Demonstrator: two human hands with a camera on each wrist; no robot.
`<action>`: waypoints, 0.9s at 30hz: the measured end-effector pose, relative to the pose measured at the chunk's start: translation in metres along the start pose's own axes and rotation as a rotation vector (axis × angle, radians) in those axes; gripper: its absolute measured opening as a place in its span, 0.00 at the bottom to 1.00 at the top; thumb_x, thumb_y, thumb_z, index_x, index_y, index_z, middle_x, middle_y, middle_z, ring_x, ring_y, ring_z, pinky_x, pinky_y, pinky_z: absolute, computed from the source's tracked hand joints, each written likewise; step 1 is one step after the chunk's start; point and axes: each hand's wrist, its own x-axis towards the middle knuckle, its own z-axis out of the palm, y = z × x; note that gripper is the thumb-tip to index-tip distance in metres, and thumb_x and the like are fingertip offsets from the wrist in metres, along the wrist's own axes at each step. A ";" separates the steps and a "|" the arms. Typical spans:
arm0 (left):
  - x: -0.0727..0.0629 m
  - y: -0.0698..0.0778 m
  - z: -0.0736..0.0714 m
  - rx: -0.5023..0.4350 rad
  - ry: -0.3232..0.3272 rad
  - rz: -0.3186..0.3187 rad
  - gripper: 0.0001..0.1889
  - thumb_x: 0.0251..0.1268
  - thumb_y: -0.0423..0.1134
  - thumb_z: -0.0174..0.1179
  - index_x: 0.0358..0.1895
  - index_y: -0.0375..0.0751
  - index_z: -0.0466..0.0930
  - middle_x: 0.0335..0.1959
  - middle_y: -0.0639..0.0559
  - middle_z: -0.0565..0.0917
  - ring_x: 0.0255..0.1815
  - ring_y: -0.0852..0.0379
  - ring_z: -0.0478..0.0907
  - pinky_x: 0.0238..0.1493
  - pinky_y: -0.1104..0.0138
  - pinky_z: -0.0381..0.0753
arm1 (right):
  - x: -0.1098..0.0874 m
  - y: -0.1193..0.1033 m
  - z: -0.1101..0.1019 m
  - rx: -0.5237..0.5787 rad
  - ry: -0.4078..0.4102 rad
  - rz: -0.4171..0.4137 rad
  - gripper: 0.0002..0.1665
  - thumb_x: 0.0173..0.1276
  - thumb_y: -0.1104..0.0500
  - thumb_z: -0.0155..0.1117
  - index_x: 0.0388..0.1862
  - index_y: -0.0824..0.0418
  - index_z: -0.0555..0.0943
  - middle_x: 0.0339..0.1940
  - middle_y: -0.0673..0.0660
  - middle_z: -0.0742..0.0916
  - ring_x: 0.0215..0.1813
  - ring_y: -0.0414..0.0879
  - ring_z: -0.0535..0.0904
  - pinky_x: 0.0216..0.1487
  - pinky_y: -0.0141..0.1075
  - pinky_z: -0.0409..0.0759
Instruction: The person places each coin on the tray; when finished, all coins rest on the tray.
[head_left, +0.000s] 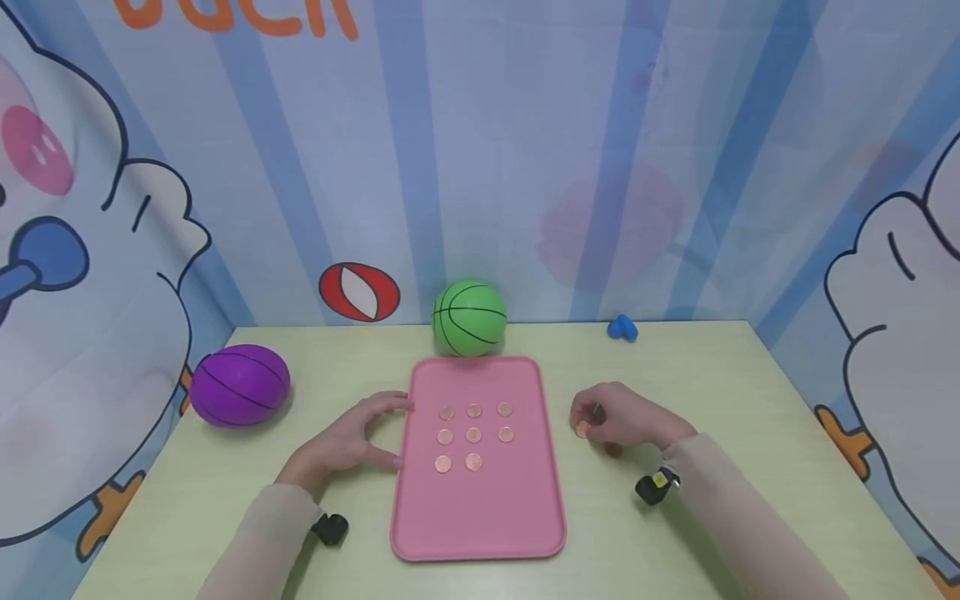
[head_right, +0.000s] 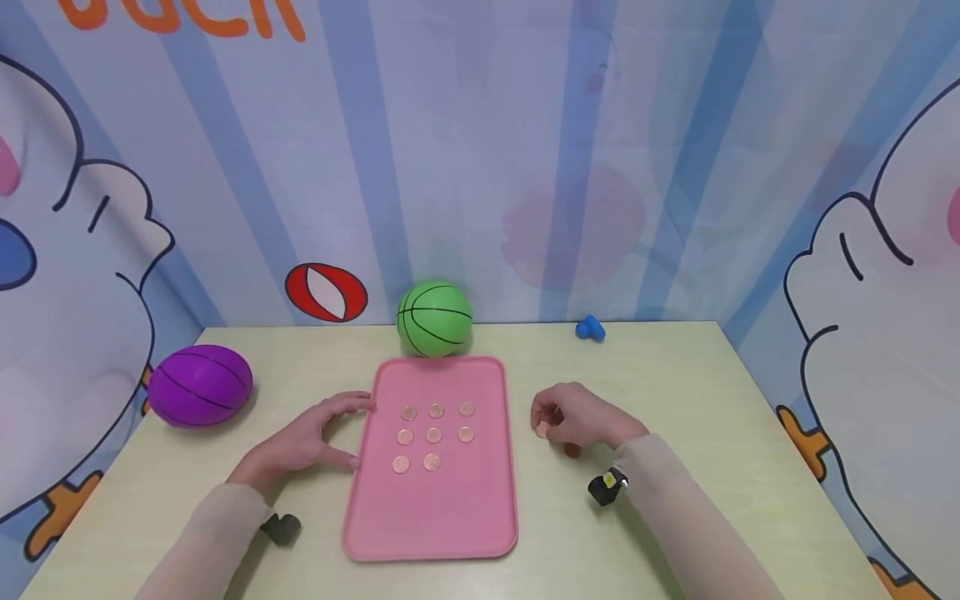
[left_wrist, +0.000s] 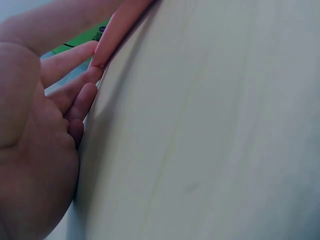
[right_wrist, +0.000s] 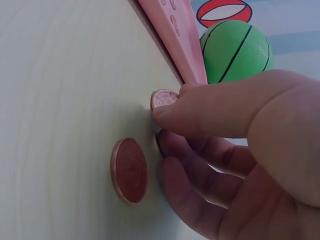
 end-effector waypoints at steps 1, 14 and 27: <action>0.000 0.000 0.000 0.001 -0.001 0.000 0.46 0.45 0.43 0.84 0.74 0.52 0.75 0.83 0.48 0.62 0.84 0.36 0.51 0.81 0.31 0.42 | 0.000 0.000 0.000 0.008 0.000 0.004 0.07 0.72 0.69 0.66 0.39 0.58 0.85 0.29 0.54 0.85 0.16 0.46 0.77 0.33 0.37 0.81; 0.000 0.001 0.000 0.005 0.000 -0.011 0.46 0.46 0.44 0.84 0.75 0.52 0.74 0.83 0.48 0.63 0.85 0.36 0.50 0.80 0.31 0.41 | -0.002 0.006 -0.001 0.007 0.015 0.054 0.10 0.74 0.63 0.68 0.52 0.59 0.89 0.37 0.53 0.86 0.18 0.46 0.80 0.43 0.40 0.83; 0.000 0.000 0.000 -0.001 -0.003 -0.006 0.46 0.46 0.43 0.84 0.74 0.52 0.74 0.83 0.48 0.62 0.85 0.37 0.50 0.81 0.31 0.40 | -0.005 0.003 -0.004 -0.028 -0.014 0.011 0.13 0.75 0.62 0.68 0.55 0.62 0.89 0.34 0.53 0.84 0.18 0.47 0.81 0.52 0.42 0.81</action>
